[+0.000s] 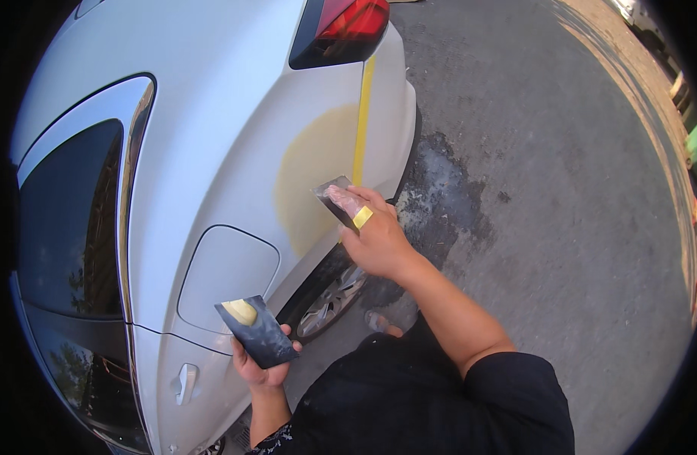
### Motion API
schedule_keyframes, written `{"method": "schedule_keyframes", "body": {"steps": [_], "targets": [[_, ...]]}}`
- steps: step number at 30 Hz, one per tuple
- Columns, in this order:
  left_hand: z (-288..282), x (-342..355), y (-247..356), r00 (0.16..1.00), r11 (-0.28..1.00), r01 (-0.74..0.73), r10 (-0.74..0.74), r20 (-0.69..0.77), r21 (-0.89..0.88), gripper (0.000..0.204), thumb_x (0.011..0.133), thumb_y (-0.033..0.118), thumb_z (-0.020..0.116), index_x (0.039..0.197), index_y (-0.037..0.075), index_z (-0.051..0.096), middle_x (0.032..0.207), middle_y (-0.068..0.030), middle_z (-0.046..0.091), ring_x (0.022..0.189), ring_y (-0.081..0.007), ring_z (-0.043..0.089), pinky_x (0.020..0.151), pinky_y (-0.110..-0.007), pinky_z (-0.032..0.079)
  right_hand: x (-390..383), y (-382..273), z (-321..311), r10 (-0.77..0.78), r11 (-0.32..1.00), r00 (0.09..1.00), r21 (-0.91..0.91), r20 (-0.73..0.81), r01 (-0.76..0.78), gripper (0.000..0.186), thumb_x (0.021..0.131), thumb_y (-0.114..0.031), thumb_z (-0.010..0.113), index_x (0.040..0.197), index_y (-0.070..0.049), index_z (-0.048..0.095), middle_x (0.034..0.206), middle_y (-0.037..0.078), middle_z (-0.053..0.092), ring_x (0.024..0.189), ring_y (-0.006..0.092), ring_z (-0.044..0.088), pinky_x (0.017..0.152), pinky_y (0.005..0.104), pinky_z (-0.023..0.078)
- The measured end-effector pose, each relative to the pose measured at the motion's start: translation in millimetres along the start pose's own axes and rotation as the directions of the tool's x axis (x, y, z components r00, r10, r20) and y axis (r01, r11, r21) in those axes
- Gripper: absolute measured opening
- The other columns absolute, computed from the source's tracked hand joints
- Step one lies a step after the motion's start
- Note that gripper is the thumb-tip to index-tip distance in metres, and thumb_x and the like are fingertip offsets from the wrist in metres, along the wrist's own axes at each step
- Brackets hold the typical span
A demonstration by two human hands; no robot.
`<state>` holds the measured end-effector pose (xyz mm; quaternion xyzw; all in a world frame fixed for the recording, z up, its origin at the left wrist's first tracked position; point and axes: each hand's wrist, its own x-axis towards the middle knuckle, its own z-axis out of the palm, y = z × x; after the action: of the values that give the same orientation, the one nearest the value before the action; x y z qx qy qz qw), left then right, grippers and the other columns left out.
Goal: The person applies a beige body filler to a taped-off section on the rear quarter panel of a white car using a spreader. They repeatedly scoop filler from a palette and smooth it over the surface to level the area.
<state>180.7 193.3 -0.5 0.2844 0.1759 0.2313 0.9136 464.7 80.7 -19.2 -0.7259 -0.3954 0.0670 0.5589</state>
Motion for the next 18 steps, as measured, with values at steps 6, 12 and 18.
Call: {"method": "schedule_keyframes", "body": {"steps": [6, 12, 18], "targets": [[2, 9, 9, 0.999, 0.999, 0.010, -0.012, 0.049, 0.047, 0.068, 0.091, 0.052, 0.049, 0.144, 0.013, 0.030, 0.130, -0.0140, 0.054, 0.113, -0.0417, 0.055, 0.078, -0.059, 0.047, 28, -12, 27, -0.172, 0.965, 0.985, -0.203, -0.025, 0.163, 0.052, 0.079, -0.006, 0.059, 0.130, -0.010, 0.051, 0.134, 0.006, 0.051, 0.125, 0.0302, 0.042, 0.098, 0.0475, 0.033], [-3, 10, 14, 0.999, 0.998, -0.012, 0.009, 0.046, 0.054, 0.070, 0.091, 0.052, 0.049, 0.144, 0.011, 0.030, 0.131, -0.0149, 0.053, 0.113, -0.0421, 0.055, 0.078, -0.059, 0.048, 49, -22, 42, -0.249, 0.922, 0.968, -0.316, -0.038, 0.224, 0.050, 0.080, -0.006, 0.059, 0.129, -0.014, 0.053, 0.134, 0.002, 0.052, 0.126, 0.0297, 0.043, 0.100, 0.0464, 0.032], [-19, 6, 18, 0.996, 1.000, 0.013, -0.015, 0.087, 0.025, 0.071, 0.089, 0.050, 0.053, 0.144, 0.010, 0.032, 0.139, -0.0152, 0.045, 0.117, -0.0452, 0.051, 0.085, -0.061, 0.047, 53, -18, 66, -0.313, 0.860, 0.948, -0.442, -0.063, 0.255, 0.044, 0.081, -0.004, 0.056, 0.124, -0.016, 0.058, 0.134, -0.002, 0.053, 0.126, 0.0262, 0.043, 0.097, 0.0496, 0.033]]}}
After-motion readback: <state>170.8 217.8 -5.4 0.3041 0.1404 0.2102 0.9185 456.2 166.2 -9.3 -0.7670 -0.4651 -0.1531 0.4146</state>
